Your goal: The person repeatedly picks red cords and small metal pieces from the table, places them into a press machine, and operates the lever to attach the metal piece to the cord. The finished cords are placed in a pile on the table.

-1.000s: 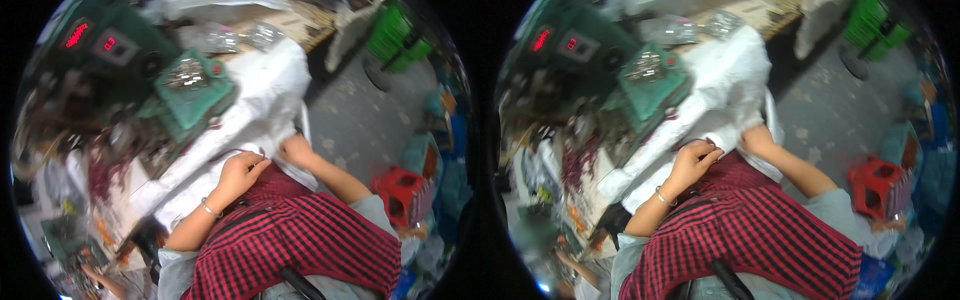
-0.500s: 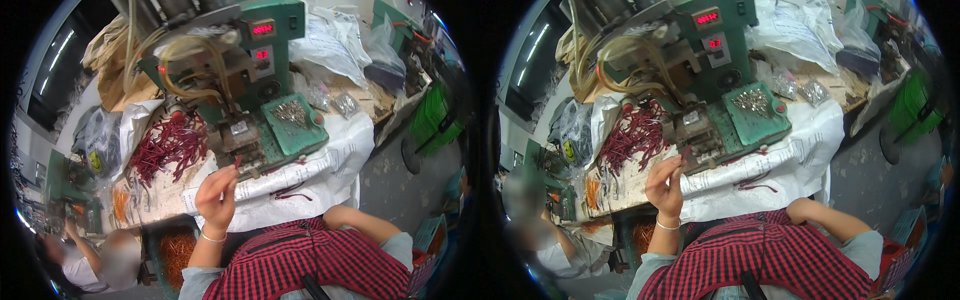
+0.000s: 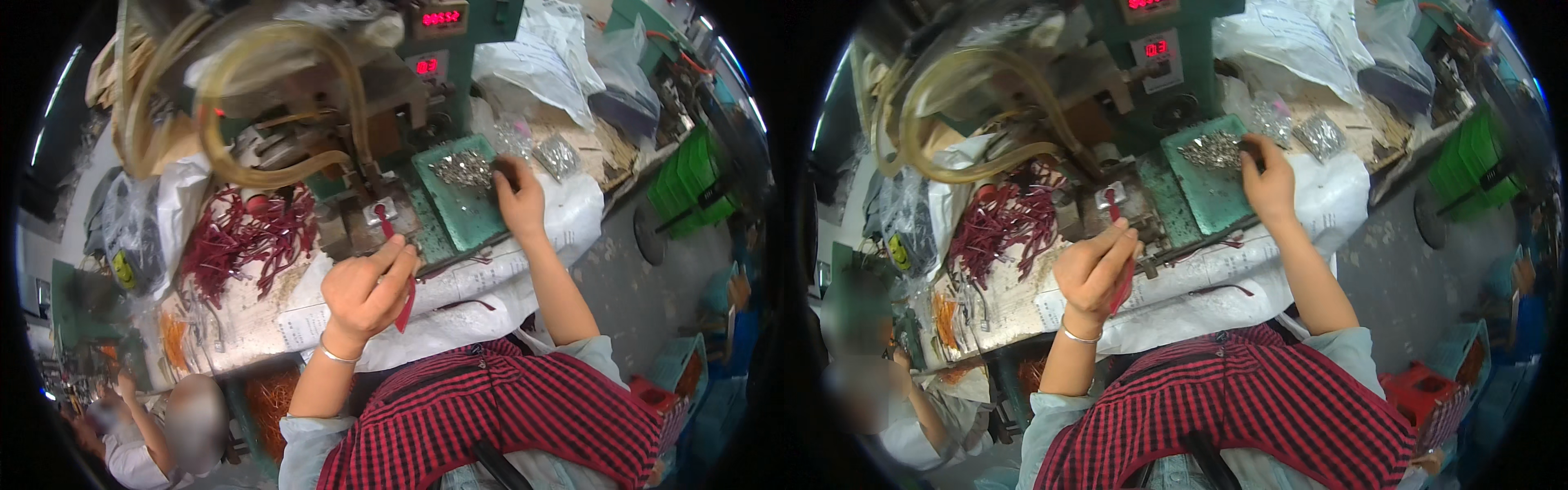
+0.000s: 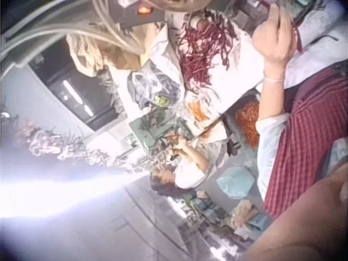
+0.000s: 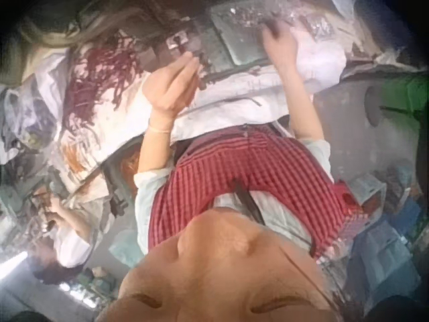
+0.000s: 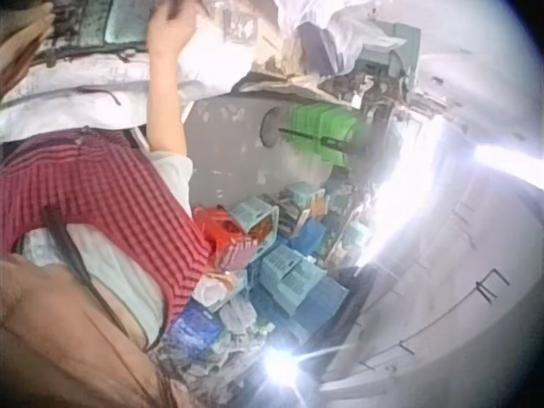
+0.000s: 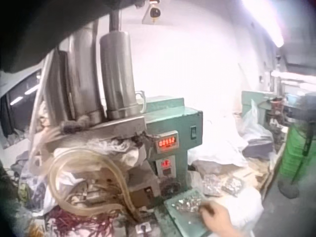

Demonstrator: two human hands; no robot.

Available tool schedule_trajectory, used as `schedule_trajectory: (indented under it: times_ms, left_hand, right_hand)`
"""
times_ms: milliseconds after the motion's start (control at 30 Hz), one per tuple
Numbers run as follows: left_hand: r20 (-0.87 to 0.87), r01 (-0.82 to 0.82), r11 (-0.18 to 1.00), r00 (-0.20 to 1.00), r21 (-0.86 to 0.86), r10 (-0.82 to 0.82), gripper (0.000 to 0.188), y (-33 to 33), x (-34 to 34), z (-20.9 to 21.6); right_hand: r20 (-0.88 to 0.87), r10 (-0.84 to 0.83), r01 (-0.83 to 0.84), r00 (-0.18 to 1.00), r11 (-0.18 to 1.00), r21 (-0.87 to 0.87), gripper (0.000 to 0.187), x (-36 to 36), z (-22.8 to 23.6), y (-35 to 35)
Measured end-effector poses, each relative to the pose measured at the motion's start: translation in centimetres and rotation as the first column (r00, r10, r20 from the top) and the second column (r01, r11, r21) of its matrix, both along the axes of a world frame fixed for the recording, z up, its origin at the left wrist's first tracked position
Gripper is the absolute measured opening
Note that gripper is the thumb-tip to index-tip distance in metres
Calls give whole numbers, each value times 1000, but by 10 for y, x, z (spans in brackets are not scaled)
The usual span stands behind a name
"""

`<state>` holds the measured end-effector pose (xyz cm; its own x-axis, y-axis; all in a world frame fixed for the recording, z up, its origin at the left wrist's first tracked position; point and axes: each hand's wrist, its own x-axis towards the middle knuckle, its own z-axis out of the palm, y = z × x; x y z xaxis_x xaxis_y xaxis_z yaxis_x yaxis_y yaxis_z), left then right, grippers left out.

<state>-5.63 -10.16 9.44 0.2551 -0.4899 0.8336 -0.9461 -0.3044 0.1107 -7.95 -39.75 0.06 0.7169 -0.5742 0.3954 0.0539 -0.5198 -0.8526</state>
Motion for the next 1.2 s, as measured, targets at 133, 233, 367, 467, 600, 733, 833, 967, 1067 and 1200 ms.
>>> schedule_trajectory:
  times_ms: [133,233,367,467,600,733,833,967,1067,1200]
  left_hand:
    - [96,4,999,995,-38,0,32,-3,15,-13]
    - [65,0,999,998,-40,2,32,-2,11,-15]
    - [-139,-33,999,990,7,33,33,2,-7,-9]
    - [-285,-68,997,957,-40,54,36,25,-34,-16]
    - [-193,-394,915,908,-84,373,22,87,-45,-11]
    - [-90,-588,782,807,-208,583,20,114,19,24]
    - [-24,-628,767,772,129,636,13,133,99,3]
    - [-2,-653,512,616,557,788,24,191,174,-93]
    - [-286,-595,695,639,403,714,22,196,174,-140]
    - [-464,-509,840,708,188,533,17,168,133,-131]
  right_hand:
    - [-238,98,-140,966,976,-169,17,-20,13,21]
    - [-286,23,-139,958,909,-392,15,-25,12,29]
    - [-319,-144,-65,937,823,-564,15,-13,4,40]
    - [-263,-102,-70,959,818,-571,12,-21,8,44]
    - [-319,-83,76,944,997,-34,11,-34,13,47]
    - [-186,11,-22,982,998,-54,16,-25,10,44]
    - [-110,62,-74,992,992,-104,16,-11,17,54]
    - [-111,60,-72,992,991,-109,14,-12,15,54]
    - [-65,-72,54,995,968,-244,13,-42,9,41]
    - [-72,-207,186,976,957,-223,11,-85,5,25]
